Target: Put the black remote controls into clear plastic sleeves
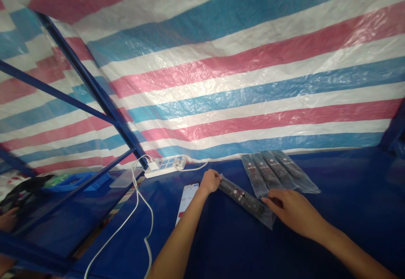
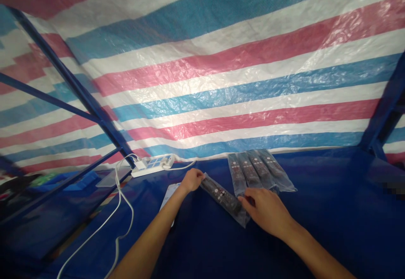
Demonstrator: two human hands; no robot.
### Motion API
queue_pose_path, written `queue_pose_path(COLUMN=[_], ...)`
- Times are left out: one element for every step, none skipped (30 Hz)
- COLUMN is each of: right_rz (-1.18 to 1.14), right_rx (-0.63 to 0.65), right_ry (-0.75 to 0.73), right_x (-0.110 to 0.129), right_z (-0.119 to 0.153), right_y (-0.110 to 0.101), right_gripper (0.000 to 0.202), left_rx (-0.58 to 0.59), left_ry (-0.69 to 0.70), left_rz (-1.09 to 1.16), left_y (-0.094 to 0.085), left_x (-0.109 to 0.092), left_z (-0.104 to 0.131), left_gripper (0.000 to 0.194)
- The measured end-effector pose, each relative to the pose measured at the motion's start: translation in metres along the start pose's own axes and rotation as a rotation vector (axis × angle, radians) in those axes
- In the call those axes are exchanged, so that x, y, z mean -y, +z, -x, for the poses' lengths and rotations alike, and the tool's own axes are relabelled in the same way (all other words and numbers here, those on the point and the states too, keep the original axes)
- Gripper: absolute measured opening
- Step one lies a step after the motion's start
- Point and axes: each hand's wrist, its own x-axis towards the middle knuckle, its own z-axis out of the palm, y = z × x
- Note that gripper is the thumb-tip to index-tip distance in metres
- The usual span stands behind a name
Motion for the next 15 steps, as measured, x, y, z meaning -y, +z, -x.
queue_pose_path(right_rz=[-0.002, 0.000, 0.004, 0.010, 0.017, 0.022, 0.025, 0.024, 0.019, 0.013, 0.005, -0.002, -0.005, -0.007, -0.007], right_rx=[-0.004, -0.009, -0.013, -0.016, -0.018, -0.020, -0.021, -0.022, -0.020, -0.018, -0.013, -0.007, -0.001, 0.007, 0.018], right_ry=[0.002, 0.006, 0.011, 0.015, 0.017, 0.016, 0.014, 0.009, 0.006, 0.007, 0.009, 0.012, 0.015, 0.017, 0.019], right_x=[0.000, 0.001, 0.001, 0.001, 0.001, 0.001, 0.001, 0.000, 0.000, -0.001, -0.001, -0.002, -0.002, -0.002, -0.002], right_z=[0.000, -0.001, -0.001, -0.001, -0.001, -0.001, 0.000, 0.000, 0.000, 0.001, 0.001, 0.001, 0.002, 0.002, 0.002], right_y=[-0.001, -0.002, -0.003, -0.004, -0.005, -0.006, -0.007, -0.008, -0.008, -0.009, -0.009, -0.010, -0.010, -0.011, -0.013], right_gripper=[0.035, 0.035, 0.034, 0.034, 0.035, 0.035, 0.035, 0.035, 0.036, 0.036, 0.036, 0.037, 0.038, 0.040, 0.041], left_rx=[-0.022, -0.052, -0.085, -0.113, -0.130, -0.144, -0.161, -0.185, -0.208, -0.221, -0.230, -0.237, -0.245, -0.259, -0.278], left_ry=[0.016, 0.033, 0.051, 0.070, 0.088, 0.106, 0.121, 0.138, 0.164, 0.193, 0.217, 0.235, 0.245, 0.247, 0.245], left_rz=[-0.018, -0.037, -0.056, -0.074, -0.089, -0.103, -0.114, -0.126, -0.137, -0.145, -0.147, -0.145, -0.138, -0.131, -0.124], left_y=[-0.004, -0.010, -0.017, -0.025, -0.033, -0.041, -0.049, -0.056, -0.062, -0.068, -0.072, -0.077, -0.080, -0.083, -0.087], left_x=[-0.004, -0.009, -0.014, -0.020, -0.026, -0.032, -0.038, -0.044, -0.050, -0.056, -0.061, -0.066, -0.070, -0.073, -0.076], left_z=[0.003, 0.007, 0.011, 0.016, 0.022, 0.027, 0.032, 0.037, 0.042, 0.046, 0.049, 0.051, 0.052, 0.053, 0.054], left_gripper=[0.019, 0.021, 0.024, 0.025, 0.026, 0.025, 0.025, 0.025, 0.024, 0.024, 0.023, 0.022, 0.021, 0.020, 0.019])
